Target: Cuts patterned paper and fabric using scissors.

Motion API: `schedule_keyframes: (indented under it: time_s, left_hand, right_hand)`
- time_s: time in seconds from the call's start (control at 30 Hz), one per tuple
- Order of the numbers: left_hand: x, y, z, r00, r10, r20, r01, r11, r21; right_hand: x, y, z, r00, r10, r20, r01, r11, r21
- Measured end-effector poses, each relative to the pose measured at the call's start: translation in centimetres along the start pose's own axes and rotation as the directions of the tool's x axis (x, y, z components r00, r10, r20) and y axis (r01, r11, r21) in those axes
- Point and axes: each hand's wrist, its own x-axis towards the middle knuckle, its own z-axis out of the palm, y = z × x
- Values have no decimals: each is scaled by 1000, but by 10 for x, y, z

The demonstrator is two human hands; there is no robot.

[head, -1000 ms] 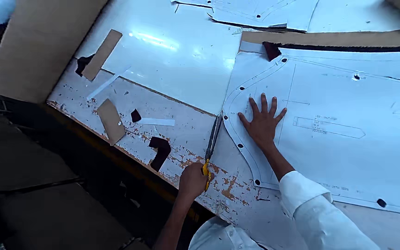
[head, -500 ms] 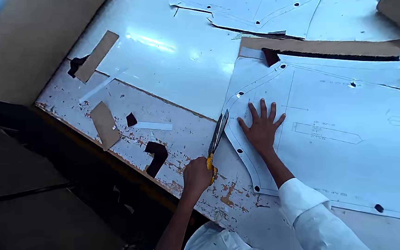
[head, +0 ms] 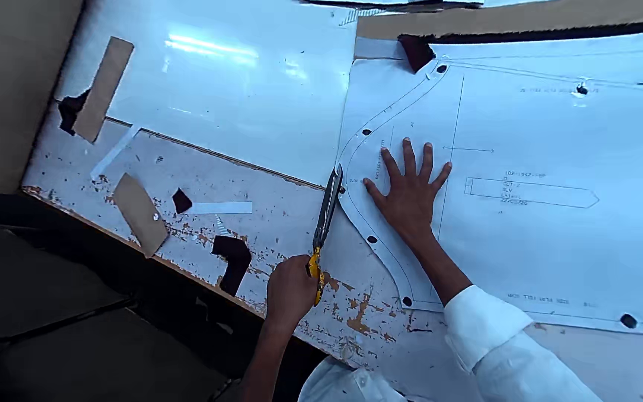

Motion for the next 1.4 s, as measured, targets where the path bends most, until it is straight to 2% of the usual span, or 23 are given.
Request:
schedule_keyframes:
  time_s: [0.17, 0.37, 0.7, 1.4]
  left_hand:
    - [1, -6, 0, 999, 11, -34, -11, 1000, 0]
    - [6, -16, 6, 997, 59, -47, -63, 994, -85]
    - [10, -24, 23, 998, 53, 20, -43, 940, -338]
    - [6, -6, 13, 989, -9, 148, 52, 954, -295]
  right_hand:
    - [0, -1, -1, 1000, 3, 12, -3, 1000, 7]
    - [1, -1, -1, 1000, -4, -13, 4, 1000, 26]
    - [1, -3, -5, 1000, -4, 23, 3, 1000, 14]
    - [1, -1, -7, 1000, -26, 6, 25, 999, 26]
